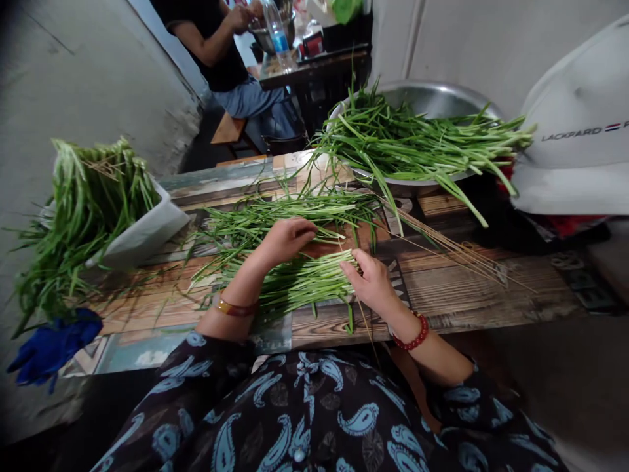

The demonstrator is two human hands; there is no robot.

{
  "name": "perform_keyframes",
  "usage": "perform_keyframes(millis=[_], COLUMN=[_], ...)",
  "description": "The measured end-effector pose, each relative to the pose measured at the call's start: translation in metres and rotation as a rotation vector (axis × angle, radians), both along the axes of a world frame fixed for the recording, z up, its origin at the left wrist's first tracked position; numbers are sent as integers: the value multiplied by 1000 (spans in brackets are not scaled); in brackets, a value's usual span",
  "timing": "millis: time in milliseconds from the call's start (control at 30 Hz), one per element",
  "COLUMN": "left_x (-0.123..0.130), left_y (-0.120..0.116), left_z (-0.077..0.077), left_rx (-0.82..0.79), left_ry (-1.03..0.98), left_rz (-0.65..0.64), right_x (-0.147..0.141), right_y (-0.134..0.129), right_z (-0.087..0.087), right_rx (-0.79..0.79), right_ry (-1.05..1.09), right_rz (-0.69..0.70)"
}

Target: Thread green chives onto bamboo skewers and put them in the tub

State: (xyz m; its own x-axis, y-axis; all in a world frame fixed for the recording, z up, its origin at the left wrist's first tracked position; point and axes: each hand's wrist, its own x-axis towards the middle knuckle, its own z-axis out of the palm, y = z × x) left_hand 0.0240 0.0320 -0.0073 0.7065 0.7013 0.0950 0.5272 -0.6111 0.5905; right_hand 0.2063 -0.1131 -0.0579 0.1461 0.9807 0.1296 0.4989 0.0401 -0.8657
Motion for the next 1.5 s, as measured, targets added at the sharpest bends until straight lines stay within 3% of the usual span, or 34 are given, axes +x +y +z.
perform_keyframes(millis=[133,367,467,567,733,833,1033,1267,1500], left_x=[19,22,16,7,-1,0,3,5,5], left_y=[-4,-3,-3,-5,-19,-25,-30,-28,-33], left_z=[-6,-16,-16,-7,12,13,4,-1,-3], left_rx=[204,353,260,-11,-465,-594,-636,-387,-406], left_ry=[210,293,96,-225,-500,-570,-618,-574,-557], left_rz=[-133,-126,-58,17,104,167,204,214,178], right_x=[-1,-2,-2,-1,-1,-4,-2,0,-2], right_y=[-1,2,2,3,19,30,37,32,36], right_z=[6,4,1,2,26,37,34,37,27], right_rx=[9,-3,10,61,169,207,202,205,241], right_ry=[-24,-58,-52,-63,-50,-31,10,13,40], right_rz=[-18,-18,-18,-23,95,174,199,248,246])
